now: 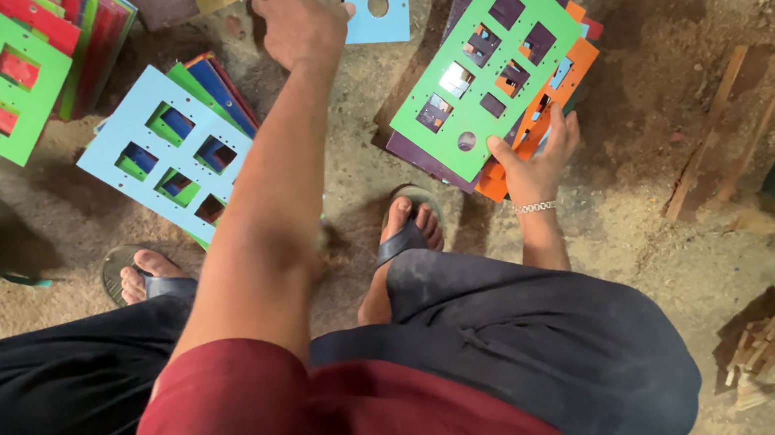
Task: The person sorts colorful plastic frames with cutouts by color and shape while sitting on the floor. They pick up frames, separate them into piles, and occasionally stack them before moving to a different area.
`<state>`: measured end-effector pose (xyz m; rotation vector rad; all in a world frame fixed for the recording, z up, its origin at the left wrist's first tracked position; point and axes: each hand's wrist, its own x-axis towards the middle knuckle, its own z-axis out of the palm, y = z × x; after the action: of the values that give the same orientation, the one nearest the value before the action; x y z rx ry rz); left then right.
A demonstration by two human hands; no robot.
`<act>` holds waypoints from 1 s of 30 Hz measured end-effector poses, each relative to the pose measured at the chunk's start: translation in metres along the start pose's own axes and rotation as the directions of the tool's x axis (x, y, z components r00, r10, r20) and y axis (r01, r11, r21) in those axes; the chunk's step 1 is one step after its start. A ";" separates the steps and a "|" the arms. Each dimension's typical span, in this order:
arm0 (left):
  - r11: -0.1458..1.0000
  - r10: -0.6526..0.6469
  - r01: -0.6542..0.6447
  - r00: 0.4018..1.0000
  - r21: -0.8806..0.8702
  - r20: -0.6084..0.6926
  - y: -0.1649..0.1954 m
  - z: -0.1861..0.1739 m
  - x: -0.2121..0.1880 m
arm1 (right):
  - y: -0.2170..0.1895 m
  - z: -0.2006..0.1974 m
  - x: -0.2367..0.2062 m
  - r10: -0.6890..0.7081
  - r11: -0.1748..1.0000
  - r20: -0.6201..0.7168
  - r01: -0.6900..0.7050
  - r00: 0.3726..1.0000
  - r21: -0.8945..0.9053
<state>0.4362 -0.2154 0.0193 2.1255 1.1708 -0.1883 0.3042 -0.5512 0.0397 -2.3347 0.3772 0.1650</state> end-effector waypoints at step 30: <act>0.843 0.507 -0.528 0.710 -0.108 0.489 -0.029 -0.021 -0.066 | 0.017 -0.017 0.010 0.223 0.825 -0.066 -0.152 0.973 0.544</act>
<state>0.3703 -0.2372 0.0490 2.1642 0.2408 -0.4737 0.3084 -0.5771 0.0382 -1.7516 0.6316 -0.0014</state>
